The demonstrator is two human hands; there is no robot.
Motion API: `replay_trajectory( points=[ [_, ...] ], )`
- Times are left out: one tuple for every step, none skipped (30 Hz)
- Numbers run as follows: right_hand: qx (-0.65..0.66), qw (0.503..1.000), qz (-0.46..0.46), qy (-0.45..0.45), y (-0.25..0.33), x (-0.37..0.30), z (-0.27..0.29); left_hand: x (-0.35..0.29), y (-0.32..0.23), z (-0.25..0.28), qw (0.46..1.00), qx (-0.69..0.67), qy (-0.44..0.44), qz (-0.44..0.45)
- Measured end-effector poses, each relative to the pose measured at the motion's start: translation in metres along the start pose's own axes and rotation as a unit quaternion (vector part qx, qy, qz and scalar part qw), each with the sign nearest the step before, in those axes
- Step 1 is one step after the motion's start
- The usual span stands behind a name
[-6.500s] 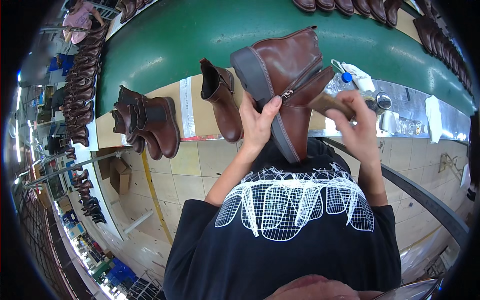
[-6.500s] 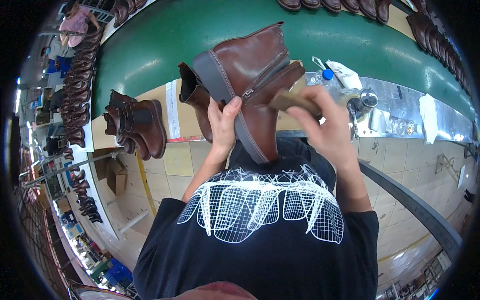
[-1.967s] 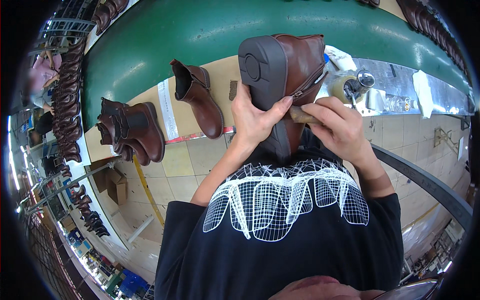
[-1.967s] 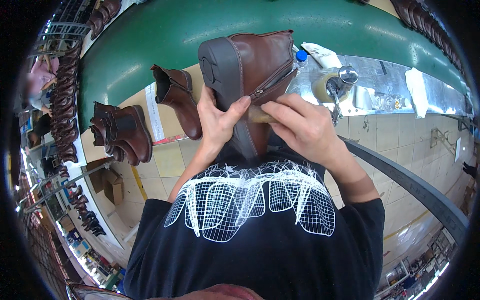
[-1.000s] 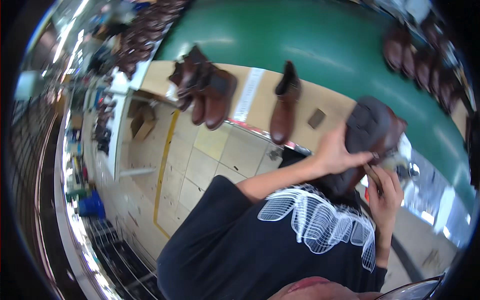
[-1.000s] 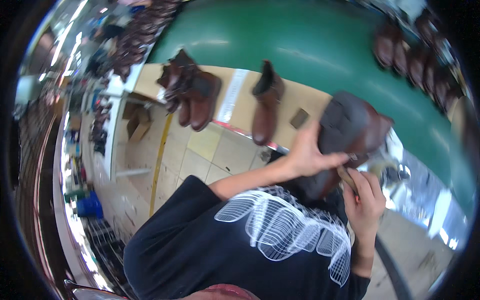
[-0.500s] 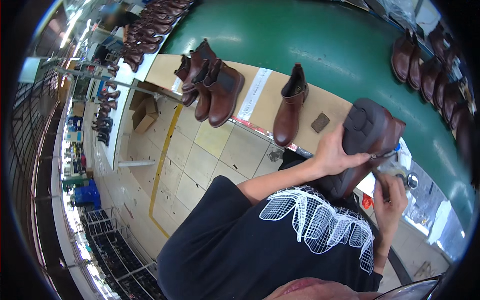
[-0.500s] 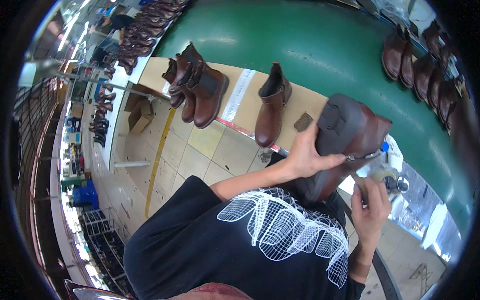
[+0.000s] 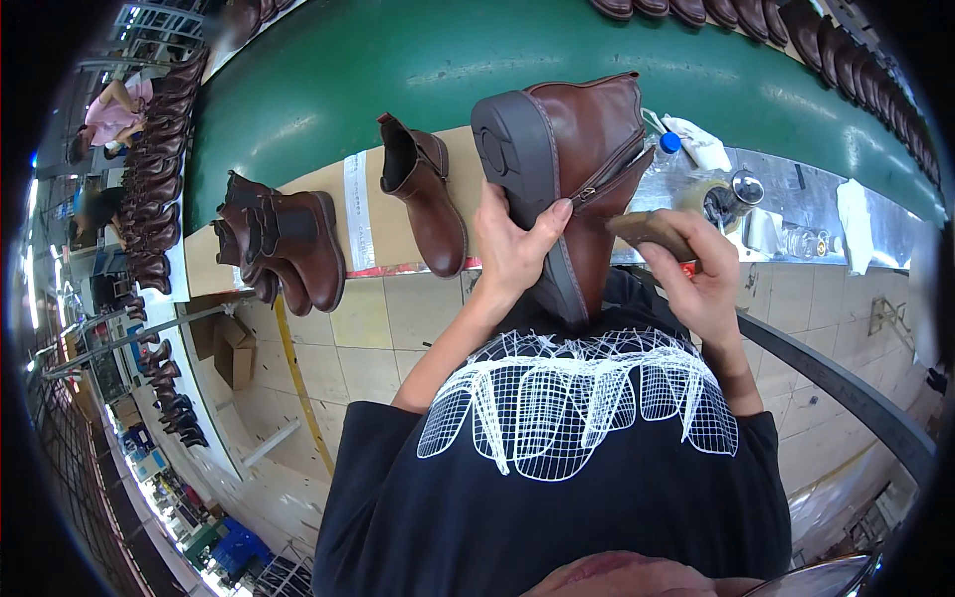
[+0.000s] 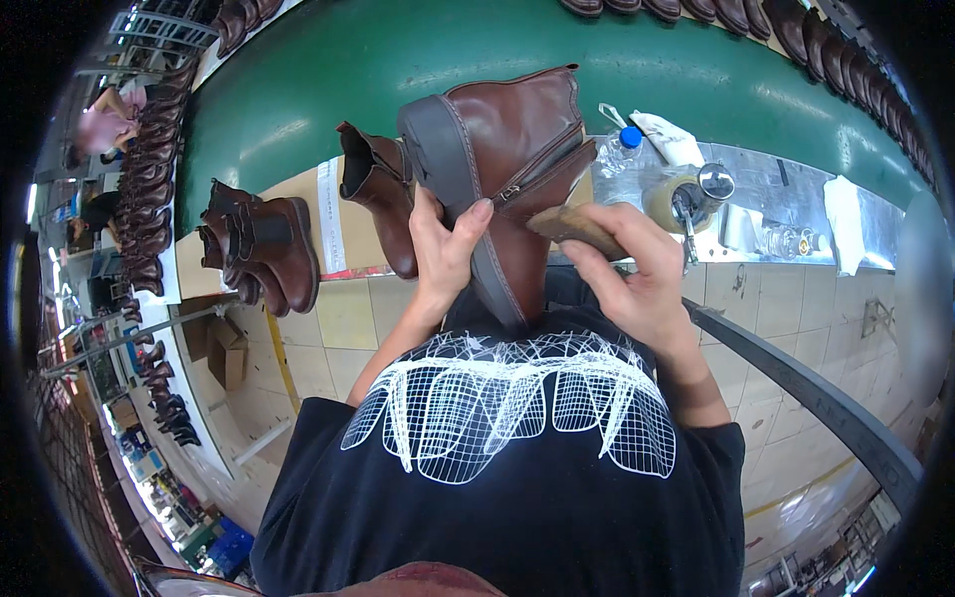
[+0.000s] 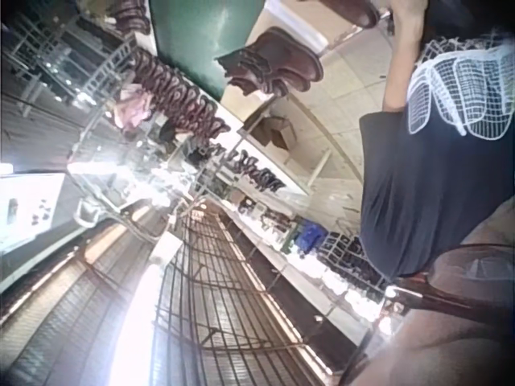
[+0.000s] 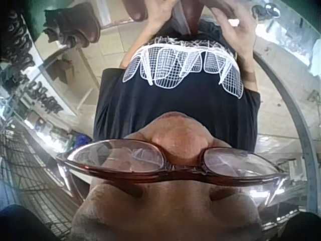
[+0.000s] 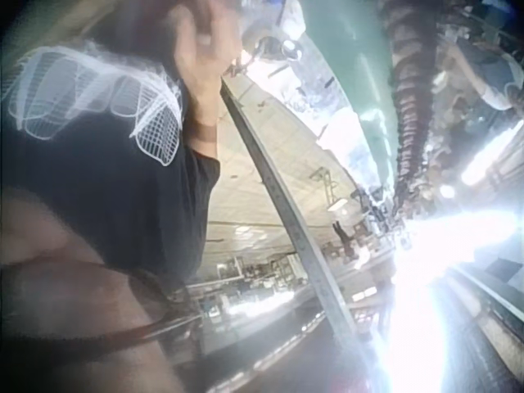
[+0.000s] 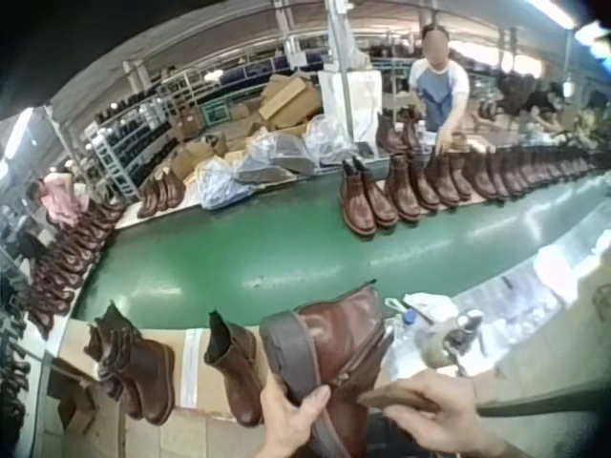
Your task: Cleaning and applying finish to manufactured leather boots at a workstation.
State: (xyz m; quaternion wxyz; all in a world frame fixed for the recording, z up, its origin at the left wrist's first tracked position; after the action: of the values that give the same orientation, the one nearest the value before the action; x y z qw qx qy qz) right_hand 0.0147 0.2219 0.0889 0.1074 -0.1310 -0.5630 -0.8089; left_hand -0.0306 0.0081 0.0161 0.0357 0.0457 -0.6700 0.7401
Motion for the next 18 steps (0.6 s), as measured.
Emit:
replay_trajectory(
  points=[
    [0.001, 0.999, 0.002, 0.040, 0.001, 0.001, -0.004, 0.000, -0.001, 0.000, 1.000, -0.005, 0.003, 0.010],
    [0.002, 0.997, 0.004, 0.079, 0.003, 0.002, -0.008, 0.000, -0.002, -0.001, 1.000, -0.009, 0.006, 0.021],
    [0.008, 0.996, 0.024, 0.080, 0.011, 0.006, -0.012, 0.000, -0.003, -0.001, 1.000, -0.009, 0.006, 0.021],
    [0.008, 0.996, 0.024, 0.080, 0.010, 0.007, -0.013, 0.000, -0.004, -0.001, 1.000, -0.006, 0.004, 0.012],
    [-0.002, 0.996, 0.037, 0.077, 0.010, 0.007, -0.014, 0.001, -0.006, -0.001, 1.000, -0.003, 0.002, 0.003],
    [-0.011, 0.996, 0.052, 0.074, 0.010, 0.007, -0.015, 0.001, -0.004, 0.001, 1.000, -0.002, 0.000, 0.002],
    [-0.010, 0.996, 0.054, 0.074, 0.008, 0.006, -0.017, 0.001, 0.000, 0.004, 1.000, -0.030, -0.006, 0.002],
    [0.004, 0.999, 0.032, 0.027, 0.001, 0.004, -0.012, 0.001, 0.005, 0.007, 0.998, -0.058, -0.014, 0.003],
    [0.018, 1.000, 0.010, -0.022, -0.007, 0.001, -0.005, 0.001, 0.010, 0.010, 0.998, -0.056, -0.015, 0.001],
    [-0.026, 0.999, -0.013, -0.043, -0.014, -0.002, 0.001, 0.000, 0.020, 0.013, 0.991, -0.125, -0.015, 0.043],
    [0.025, 0.993, -0.060, -0.097, -0.031, -0.005, 0.006, -0.001, 0.027, 0.015, 0.977, -0.193, -0.016, 0.085],
    [0.076, 0.980, -0.107, -0.151, -0.053, -0.010, 0.008, -0.002, 0.028, 0.016, 0.978, -0.190, -0.017, 0.084],
    [0.079, 0.980, -0.107, -0.149, -0.067, -0.010, 0.007, -0.004, 0.031, 0.018, 0.974, -0.198, -0.025, 0.108],
    [0.067, 0.976, -0.135, -0.158, -0.084, -0.011, 0.007, -0.006, 0.034, 0.019, 0.969, -0.205, -0.033, 0.132],
    [0.055, 0.971, -0.164, -0.167, -0.103, -0.013, 0.006, -0.008, 0.041, 0.020, 0.970, -0.203, -0.036, 0.131],
    [0.057, 0.971, -0.163, -0.166, -0.125, -0.018, 0.003, -0.012, 0.053, 0.023, 0.967, -0.202, -0.059, 0.146],
    [0.002, 0.978, -0.149, -0.144, -0.149, -0.024, -0.001, -0.013, 0.061, 0.024, 0.963, -0.201, -0.078, 0.161],
    [-0.051, 0.982, -0.135, -0.120, -0.170, -0.029, -0.009, -0.013, 0.063, 0.025, 0.964, -0.199, -0.079, 0.160]
  ],
)
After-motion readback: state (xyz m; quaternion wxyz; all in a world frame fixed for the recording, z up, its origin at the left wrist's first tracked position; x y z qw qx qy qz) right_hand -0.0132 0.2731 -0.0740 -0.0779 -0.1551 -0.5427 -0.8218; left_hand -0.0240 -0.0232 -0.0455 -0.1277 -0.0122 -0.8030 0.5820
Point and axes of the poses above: each hand's wrist, its own x-axis towards the middle knuckle, its own z-axis out of the back of the hand, y = z × x, the point moved 5 cm from there along x, towards the middle knuckle, and after that the axes turned 2 degrees about x, right-handed, at the moved point
